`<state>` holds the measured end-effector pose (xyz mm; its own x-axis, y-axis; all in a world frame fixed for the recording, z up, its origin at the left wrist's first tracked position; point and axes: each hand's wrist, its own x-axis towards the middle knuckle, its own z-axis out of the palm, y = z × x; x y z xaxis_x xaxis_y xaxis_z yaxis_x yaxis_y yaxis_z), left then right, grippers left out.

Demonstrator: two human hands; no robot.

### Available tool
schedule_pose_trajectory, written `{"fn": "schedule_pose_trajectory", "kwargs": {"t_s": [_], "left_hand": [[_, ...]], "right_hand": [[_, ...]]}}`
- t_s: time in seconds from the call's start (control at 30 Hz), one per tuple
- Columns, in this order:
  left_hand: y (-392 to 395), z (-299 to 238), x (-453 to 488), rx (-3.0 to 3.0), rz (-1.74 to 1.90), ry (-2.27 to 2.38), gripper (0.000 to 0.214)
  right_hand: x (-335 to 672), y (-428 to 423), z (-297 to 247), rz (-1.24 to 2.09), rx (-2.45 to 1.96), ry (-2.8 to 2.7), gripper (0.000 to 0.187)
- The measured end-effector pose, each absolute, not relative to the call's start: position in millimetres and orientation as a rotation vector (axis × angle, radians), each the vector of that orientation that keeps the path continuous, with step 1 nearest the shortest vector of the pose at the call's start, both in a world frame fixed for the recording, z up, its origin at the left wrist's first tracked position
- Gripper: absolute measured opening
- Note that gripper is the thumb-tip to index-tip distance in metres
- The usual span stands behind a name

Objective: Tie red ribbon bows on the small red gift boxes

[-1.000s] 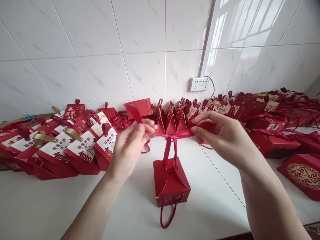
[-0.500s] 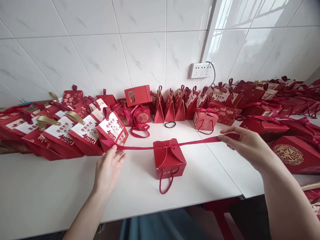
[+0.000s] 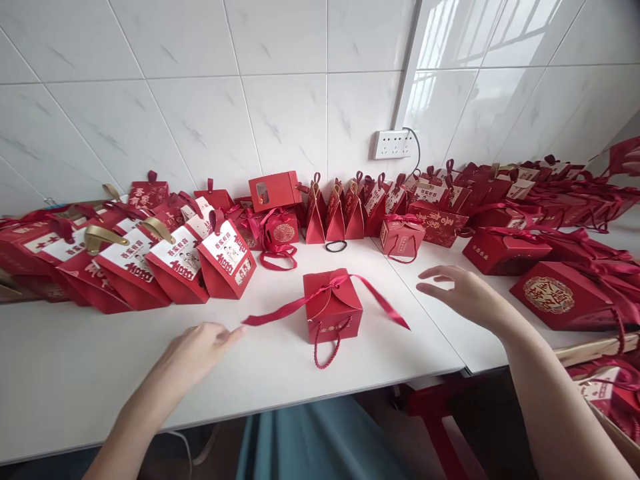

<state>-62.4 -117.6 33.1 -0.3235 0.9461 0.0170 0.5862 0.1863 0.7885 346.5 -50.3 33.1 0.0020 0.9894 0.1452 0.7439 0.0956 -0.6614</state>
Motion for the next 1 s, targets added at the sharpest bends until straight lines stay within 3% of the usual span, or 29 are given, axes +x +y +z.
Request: {"fn": "schedule_pose_trajectory", "kwargs": {"t_s": [0.1,0.17,0.43,0.7,1.0], "left_hand": [[-116.8,59.9,-43.8,1.713,0.866,2.191,0.026],[-104.6,68.8,-24.5,1.841,0.93,1.901,0.025],[-56.7,50.0,-5.1,1.495,0.375,1.126,0.045],[-32.2,49.3,-13.1,1.429,0.319,0.953,0.045],[-21.3,20.8,-20.9,1.319,0.489,0.979,0.04]], "right_hand": [[317.0,-48.3,39.9,0.663,-1.45,-1.929,0.042],[293.2,-41.0,42.7,0.806,-1.289,-2.052,0.043],[259.3,-16.1,37.4,1.34,-1.06,-2.06,0.055],[265.9,-5.8,16.2,1.801,-0.706,-1.665,0.048],[274.4,-3.3,1.2,2.042,-0.704,-1.601,0.041]]}}
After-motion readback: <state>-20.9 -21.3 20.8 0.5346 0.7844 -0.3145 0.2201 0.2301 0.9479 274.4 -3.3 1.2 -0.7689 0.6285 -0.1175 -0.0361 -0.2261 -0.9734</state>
